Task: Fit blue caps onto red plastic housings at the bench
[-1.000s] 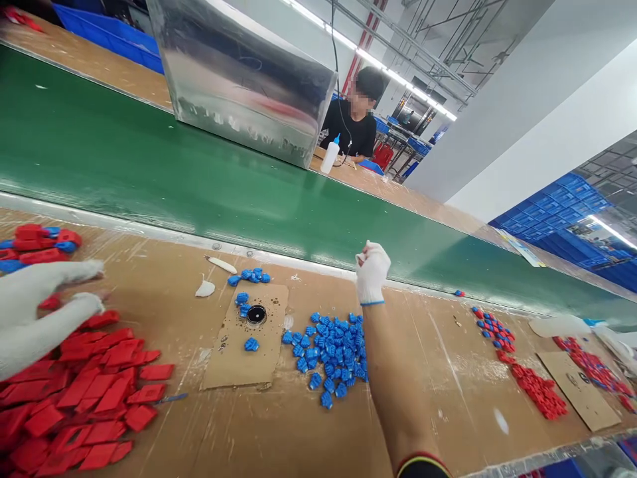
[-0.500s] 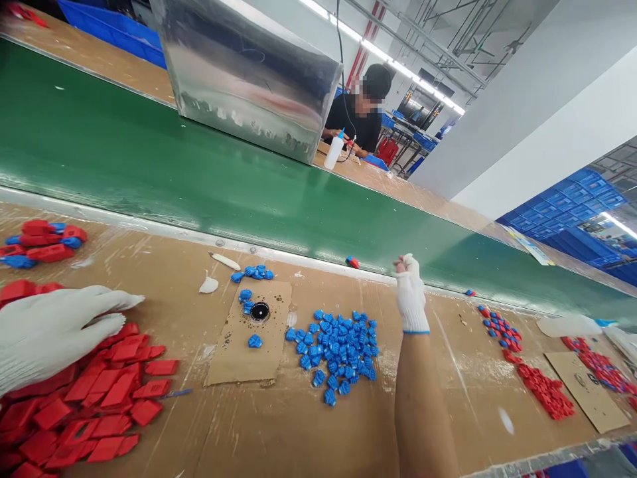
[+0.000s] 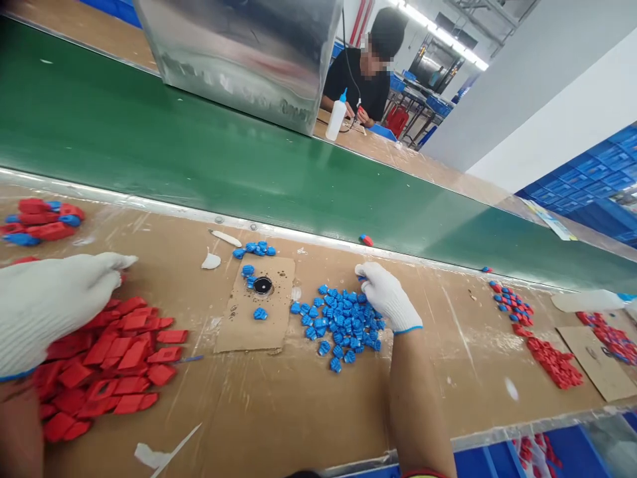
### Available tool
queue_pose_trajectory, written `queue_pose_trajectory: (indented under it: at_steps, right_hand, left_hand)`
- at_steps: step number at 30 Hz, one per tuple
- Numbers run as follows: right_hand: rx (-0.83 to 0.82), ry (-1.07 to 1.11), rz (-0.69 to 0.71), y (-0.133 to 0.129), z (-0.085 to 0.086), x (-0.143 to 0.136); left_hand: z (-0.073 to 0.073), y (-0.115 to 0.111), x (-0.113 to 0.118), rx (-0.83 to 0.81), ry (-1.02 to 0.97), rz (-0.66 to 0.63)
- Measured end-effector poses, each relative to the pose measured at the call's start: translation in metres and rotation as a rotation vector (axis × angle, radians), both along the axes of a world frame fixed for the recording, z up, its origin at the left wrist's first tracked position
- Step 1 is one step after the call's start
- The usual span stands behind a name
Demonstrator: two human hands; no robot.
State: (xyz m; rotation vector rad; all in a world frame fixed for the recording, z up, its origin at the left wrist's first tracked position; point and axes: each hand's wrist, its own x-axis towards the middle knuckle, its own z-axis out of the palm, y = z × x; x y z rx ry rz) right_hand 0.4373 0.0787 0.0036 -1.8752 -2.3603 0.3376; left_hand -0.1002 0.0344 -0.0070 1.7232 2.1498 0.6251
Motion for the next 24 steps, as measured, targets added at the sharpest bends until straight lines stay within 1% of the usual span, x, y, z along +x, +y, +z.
queue_pose_trajectory:
  at_steps: [1,2,3,4,5,6,8,9,10,11,12,14,16,18,20,22,24]
  right_hand:
    - [0.044,0.051,0.02,0.002,0.005,-0.004]
    - [0.097,0.125,0.051,0.003,0.01,-0.011]
    - [0.148,0.222,0.089,0.004,0.018,-0.02]
    - [0.186,0.339,0.129,0.003,0.026,-0.031]
    - [0.206,0.464,0.164,0.002,0.035,-0.045]
    - [0.214,0.572,0.195,0.0,0.045,-0.06]
    - [0.227,0.691,0.251,-0.007,0.064,-0.091]
    - [0.255,0.711,0.299,-0.01,0.071,-0.106]
    - [0.28,0.723,0.348,-0.012,0.075,-0.119]
    - [0.292,0.732,0.395,-0.014,0.077,-0.129]
    - [0.283,0.75,0.435,-0.014,0.076,-0.137]
    - [0.217,0.813,0.47,-0.014,0.068,-0.146]
    - [0.149,0.869,0.469,-0.012,0.057,-0.15]
    - [0.11,0.912,0.477,-0.011,0.049,-0.154]
    - [0.08,0.925,0.516,-0.013,0.044,-0.161]
    - [0.07,0.941,0.552,-0.018,0.042,-0.172]
    - [0.084,0.964,0.534,-0.023,0.041,-0.184]
  left_hand:
    - [0.008,-0.002,0.008,-0.011,0.09,0.033]
    - [0.015,-0.004,0.017,0.016,0.107,0.071]
    - [0.022,-0.006,0.027,0.098,0.048,0.132]
    - [0.029,-0.008,0.037,0.219,-0.083,0.187]
    - [0.034,-0.01,0.049,0.353,-0.258,0.247]
    - [0.039,-0.012,0.06,0.436,-0.483,0.26]
    - [0.046,-0.013,0.082,0.468,-1.023,0.218]
    - [0.047,-0.013,0.092,0.429,-1.253,0.217]
    - [0.047,-0.011,0.1,0.359,-1.44,0.216]
    - [0.046,-0.009,0.106,0.273,-1.582,0.213]
    - [0.044,-0.008,0.111,0.188,-1.676,0.202]
    - [0.036,-0.005,0.117,0.065,-1.753,0.147]
    - [0.027,-0.007,0.12,0.026,-1.727,0.064]
    - [0.021,-0.013,0.124,-0.007,-1.651,-0.037]
    - [0.018,-0.02,0.128,-0.086,-1.551,-0.141]
    - [0.017,-0.027,0.134,-0.175,-1.448,-0.231]
    - [0.019,-0.031,0.139,-0.216,-1.343,-0.311]
